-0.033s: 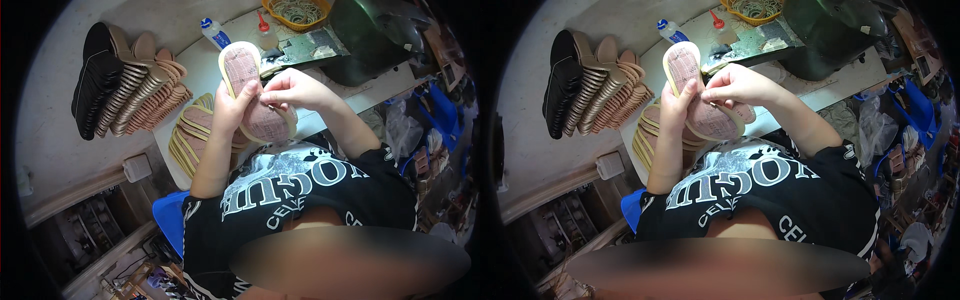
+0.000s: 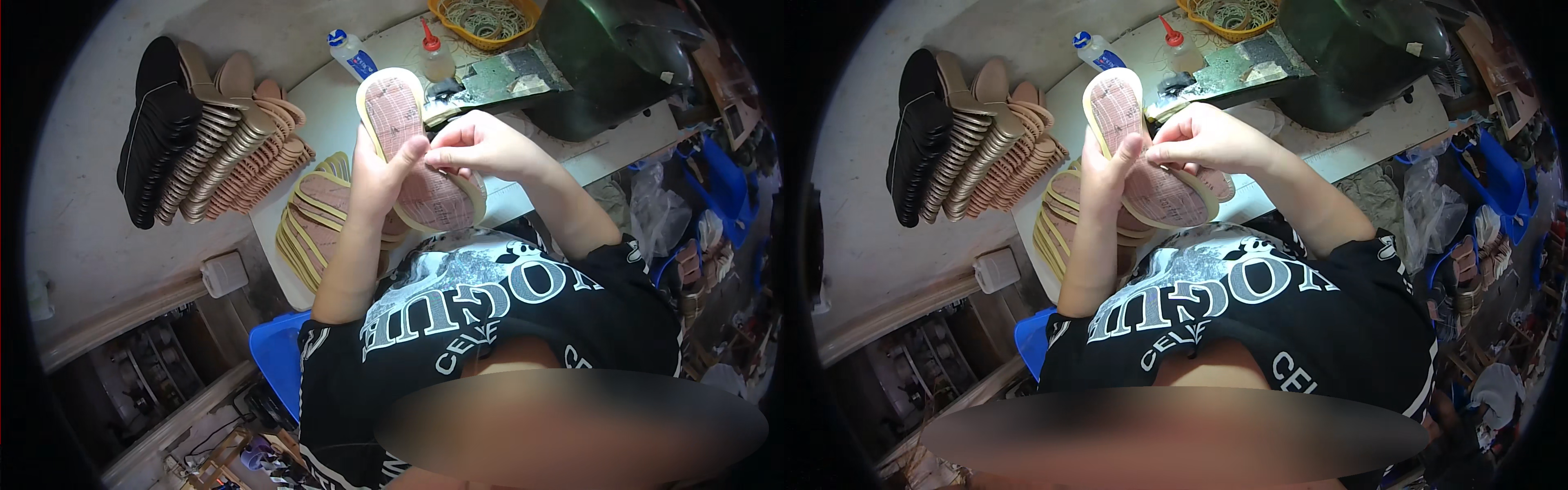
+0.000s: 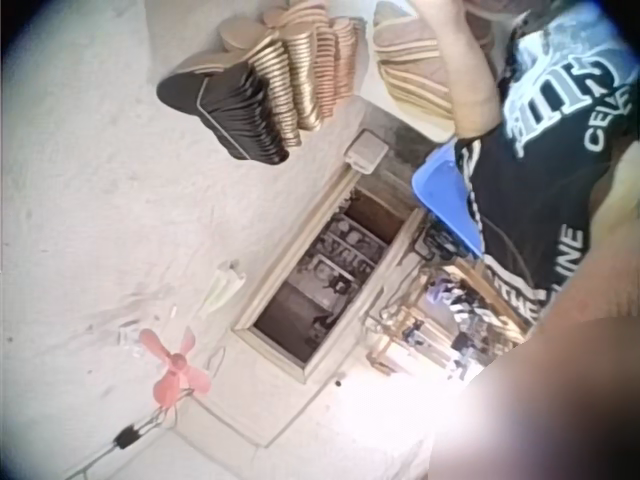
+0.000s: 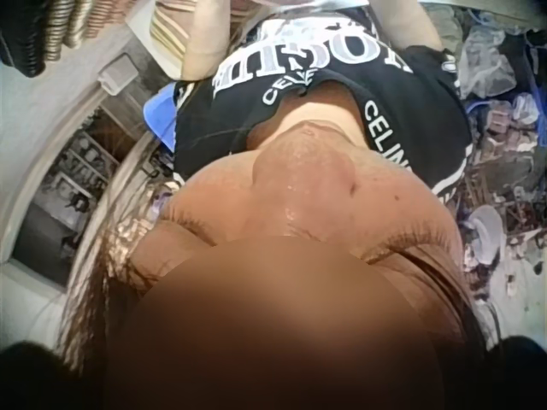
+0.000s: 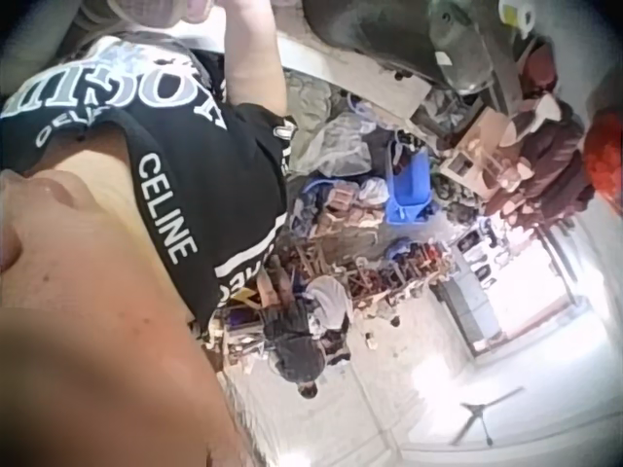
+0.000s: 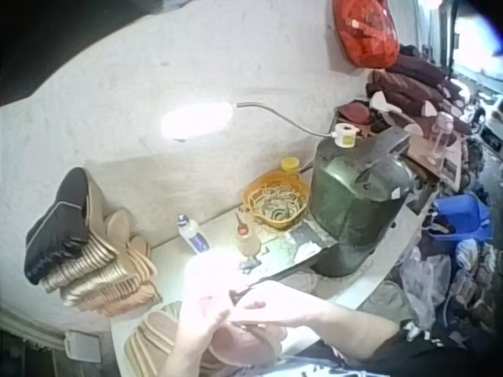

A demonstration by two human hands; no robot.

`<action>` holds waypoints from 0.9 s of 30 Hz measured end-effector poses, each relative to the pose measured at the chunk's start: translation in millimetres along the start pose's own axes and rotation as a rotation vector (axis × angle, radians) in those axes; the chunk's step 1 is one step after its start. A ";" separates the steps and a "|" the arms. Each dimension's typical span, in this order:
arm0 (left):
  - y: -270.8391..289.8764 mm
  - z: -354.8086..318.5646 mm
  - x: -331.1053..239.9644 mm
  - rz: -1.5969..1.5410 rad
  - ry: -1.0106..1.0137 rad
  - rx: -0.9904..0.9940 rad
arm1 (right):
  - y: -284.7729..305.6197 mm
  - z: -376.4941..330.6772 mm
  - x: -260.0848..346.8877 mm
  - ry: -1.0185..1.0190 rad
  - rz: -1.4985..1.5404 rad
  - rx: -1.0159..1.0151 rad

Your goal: Manually organizing shoe sole components and applying adhesive to prepare them for assembly.

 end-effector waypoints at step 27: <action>38.1 86.6 76.9 0.425 0.050 -0.119 | 7.3 -32.9 -49.9 -0.017 0.453 -0.198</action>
Point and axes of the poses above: each hand's wrist, its own z-axis towards the middle knuckle, its own y-axis out of the back of the hand, x = y × z, the point moved 9 cm from there along z, towards the middle knuckle, and after that the axes turned 8 degrees about -z, right-handed, at the moved point
